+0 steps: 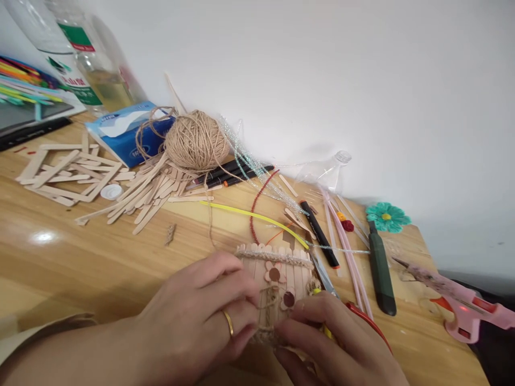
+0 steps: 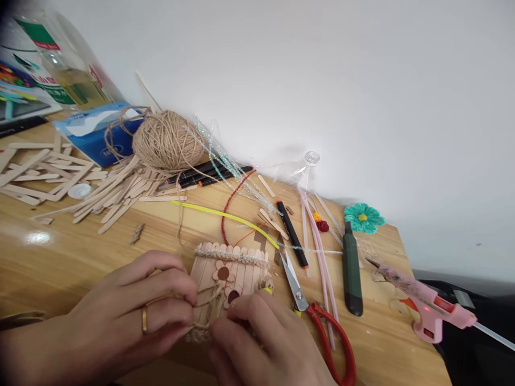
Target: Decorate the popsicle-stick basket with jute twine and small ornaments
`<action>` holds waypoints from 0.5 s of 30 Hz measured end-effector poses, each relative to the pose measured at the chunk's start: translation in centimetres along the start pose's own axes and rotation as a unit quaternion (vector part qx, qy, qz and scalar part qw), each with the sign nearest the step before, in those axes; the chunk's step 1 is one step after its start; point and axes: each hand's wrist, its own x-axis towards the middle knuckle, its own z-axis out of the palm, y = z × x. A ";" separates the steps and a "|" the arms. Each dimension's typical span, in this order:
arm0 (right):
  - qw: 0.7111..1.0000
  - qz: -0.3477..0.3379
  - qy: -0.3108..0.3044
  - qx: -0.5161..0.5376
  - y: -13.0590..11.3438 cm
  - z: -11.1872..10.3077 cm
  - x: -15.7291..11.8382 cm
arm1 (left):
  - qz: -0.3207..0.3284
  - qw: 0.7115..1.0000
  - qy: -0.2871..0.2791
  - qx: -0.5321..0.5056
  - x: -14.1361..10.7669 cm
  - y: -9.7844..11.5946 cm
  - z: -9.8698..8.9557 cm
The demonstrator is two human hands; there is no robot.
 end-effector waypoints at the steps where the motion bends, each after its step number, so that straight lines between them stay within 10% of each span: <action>1: 1.000 0.000 0.003 -0.001 0.0 0.1 0.1 | 0.008 1.000 -0.002 0.001 0.1 0.0 -0.1; 15: 0.998 -0.020 -0.041 -0.041 0.2 -0.4 1.3 | -0.073 0.993 -0.047 -0.078 0.3 -0.5 -0.9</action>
